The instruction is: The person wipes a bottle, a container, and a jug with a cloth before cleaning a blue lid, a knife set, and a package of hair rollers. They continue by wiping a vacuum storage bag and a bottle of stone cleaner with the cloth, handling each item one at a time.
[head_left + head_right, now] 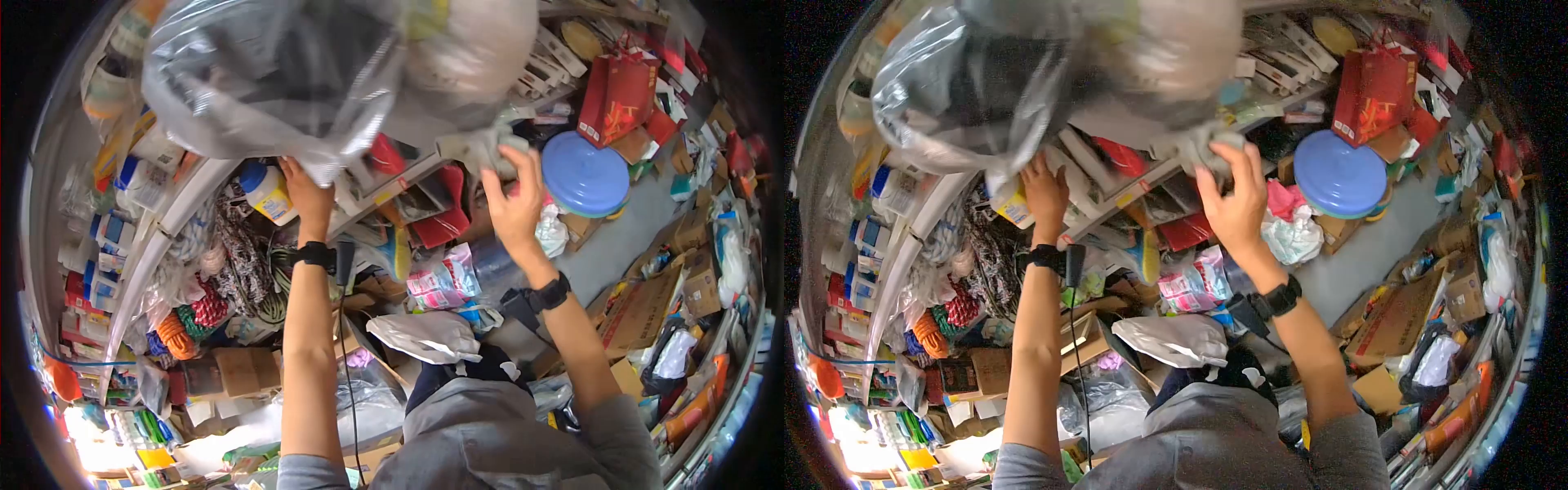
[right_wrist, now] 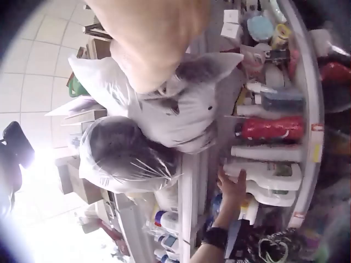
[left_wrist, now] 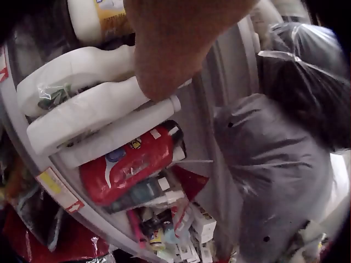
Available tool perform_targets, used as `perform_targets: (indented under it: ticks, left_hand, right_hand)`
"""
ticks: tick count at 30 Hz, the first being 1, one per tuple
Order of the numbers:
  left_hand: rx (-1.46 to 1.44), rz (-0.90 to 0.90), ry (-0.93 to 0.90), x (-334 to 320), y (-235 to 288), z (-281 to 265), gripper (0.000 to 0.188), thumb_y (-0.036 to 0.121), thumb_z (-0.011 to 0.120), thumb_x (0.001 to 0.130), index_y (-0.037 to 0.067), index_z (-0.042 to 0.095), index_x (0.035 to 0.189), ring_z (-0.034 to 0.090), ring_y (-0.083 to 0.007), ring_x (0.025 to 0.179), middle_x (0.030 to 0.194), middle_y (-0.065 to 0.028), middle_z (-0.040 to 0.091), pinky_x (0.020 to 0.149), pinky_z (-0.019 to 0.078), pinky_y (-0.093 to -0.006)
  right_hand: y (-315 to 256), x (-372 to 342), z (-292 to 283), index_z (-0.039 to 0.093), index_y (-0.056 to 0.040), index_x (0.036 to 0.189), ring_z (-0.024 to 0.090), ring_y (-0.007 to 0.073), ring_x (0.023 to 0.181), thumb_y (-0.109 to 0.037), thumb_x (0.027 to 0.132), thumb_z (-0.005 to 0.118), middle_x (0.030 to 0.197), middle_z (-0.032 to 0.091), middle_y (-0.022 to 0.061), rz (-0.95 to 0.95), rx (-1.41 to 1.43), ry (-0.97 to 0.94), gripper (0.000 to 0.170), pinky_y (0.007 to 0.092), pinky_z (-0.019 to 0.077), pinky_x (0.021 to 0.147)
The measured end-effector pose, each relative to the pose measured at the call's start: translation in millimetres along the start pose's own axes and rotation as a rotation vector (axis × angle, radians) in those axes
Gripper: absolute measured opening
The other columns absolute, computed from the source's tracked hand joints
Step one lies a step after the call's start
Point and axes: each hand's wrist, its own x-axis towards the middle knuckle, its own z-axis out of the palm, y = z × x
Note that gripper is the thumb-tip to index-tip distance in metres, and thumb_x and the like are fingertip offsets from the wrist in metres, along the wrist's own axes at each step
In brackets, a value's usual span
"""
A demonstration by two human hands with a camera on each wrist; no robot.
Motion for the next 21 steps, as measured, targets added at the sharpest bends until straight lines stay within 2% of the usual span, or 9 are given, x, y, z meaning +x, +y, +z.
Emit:
perform_targets:
  ticks: [1, 2, 3, 6, 11, 14, 17, 18, 21]
  left_hand:
    - [0.058, 0.142, 0.032, 2.8, 9.8, -12.7, 0.058, 0.024, 0.062, 0.083, 0.006, 0.037, 0.133, 0.037, -0.0469, 0.120, 0.131, -0.0277, 0.039, 0.099, 0.0373, -0.0492]
    - [0.072, 0.096, 0.030, 2.7, 13.8, -10.6, 0.060, 0.023, 0.062, 0.083, 0.007, 0.036, 0.134, 0.036, -0.0469, 0.122, 0.133, -0.0283, 0.036, 0.100, 0.0369, -0.0495]
    - [0.099, -0.002, -0.167, 7.4, 17.6, -18.1, 0.061, 0.023, 0.062, 0.084, 0.007, 0.034, 0.136, 0.036, -0.0470, 0.122, 0.135, -0.0285, 0.034, 0.099, 0.0379, -0.0494]
    - [0.116, 0.099, -0.038, 9.9, 18.5, -17.8, 0.063, 0.024, 0.062, 0.083, 0.008, 0.032, 0.137, 0.039, -0.0477, 0.119, 0.133, -0.0278, 0.036, 0.098, 0.0383, -0.0504]
    - [0.111, 0.130, -0.010, 11.7, 20.1, -16.4, 0.064, 0.021, 0.063, 0.081, 0.011, 0.033, 0.137, 0.039, -0.0476, 0.119, 0.131, -0.0271, 0.037, 0.100, 0.0369, -0.0498]
    - [0.087, 0.132, -0.024, 11.7, 17.6, -13.4, 0.064, 0.021, 0.063, 0.081, 0.012, 0.034, 0.136, 0.038, -0.0475, 0.119, 0.132, -0.0265, 0.037, 0.100, 0.0369, -0.0499]
    - [0.083, 0.106, -0.035, 10.3, 19.8, -14.4, 0.063, 0.021, 0.063, 0.081, 0.012, 0.034, 0.136, 0.038, -0.0485, 0.119, 0.133, -0.0262, 0.037, 0.100, 0.0364, -0.0500]
    - [0.097, 0.100, -0.028, 10.0, 19.4, -13.1, 0.063, 0.021, 0.063, 0.081, 0.012, 0.034, 0.137, 0.038, -0.0490, 0.119, 0.133, -0.0262, 0.037, 0.100, 0.0361, -0.0502]
    - [0.087, 0.121, -0.011, 9.5, 18.2, -12.7, 0.064, 0.022, 0.063, 0.081, 0.012, 0.034, 0.137, 0.038, -0.0503, 0.118, 0.133, -0.0273, 0.036, 0.100, 0.0355, -0.0513]
  right_hand:
    - [3.6, 10.0, -3.6, 0.058, -0.0026, 0.101, 0.056, 0.0329, 0.090, -0.006, 0.075, 0.067, 0.096, 0.057, 0.0149, -0.026, -0.015, -0.068, 0.027, 0.0363, 0.0460, 0.074]
    - [9.3, 14.1, -6.3, 0.059, -0.0037, 0.102, 0.057, 0.0328, 0.092, -0.005, 0.075, 0.066, 0.096, 0.058, 0.0143, -0.039, -0.030, -0.142, 0.027, 0.0358, 0.0461, 0.075]
    - [18.7, 12.8, -9.3, 0.059, -0.0064, 0.102, 0.057, 0.0323, 0.094, -0.009, 0.076, 0.065, 0.099, 0.059, 0.0127, -0.046, 0.011, -0.245, 0.027, 0.0362, 0.0467, 0.076]
    - [59.4, -18.1, -33.5, 0.060, -0.0100, 0.104, 0.058, 0.0332, 0.093, -0.020, 0.078, 0.064, 0.103, 0.060, 0.0111, 0.093, -0.261, -0.693, 0.028, 0.0392, 0.0478, 0.077]
    - [138.5, -159.0, -108.5, 0.060, -0.0093, 0.105, 0.060, 0.0338, 0.094, -0.022, 0.077, 0.066, 0.102, 0.063, 0.0122, 0.527, -0.306, -0.660, 0.031, 0.0390, 0.0485, 0.078]
    - [146.2, -239.9, -156.9, 0.060, -0.0064, 0.107, 0.061, 0.0337, 0.093, -0.028, 0.078, 0.068, 0.101, 0.065, 0.0162, 0.856, -0.349, -0.621, 0.037, 0.0375, 0.0482, 0.078]
    - [118.0, -292.8, -178.0, 0.060, -0.0056, 0.110, 0.063, 0.0310, 0.089, -0.033, 0.077, 0.070, 0.102, 0.065, 0.0162, 1.047, -0.309, -0.528, 0.045, 0.0386, 0.0484, 0.077]
    - [94.7, -291.4, -176.7, 0.061, -0.0054, 0.110, 0.064, 0.0280, 0.087, -0.035, 0.077, 0.071, 0.100, 0.066, 0.0148, 1.132, -0.389, -0.596, 0.046, 0.0380, 0.0488, 0.076]
    - [71.6, -328.2, -172.2, 0.061, -0.0053, 0.109, 0.065, 0.0258, 0.084, -0.035, 0.076, 0.071, 0.097, 0.066, 0.0157, 1.175, -0.179, -0.708, 0.046, 0.0360, 0.0490, 0.074]
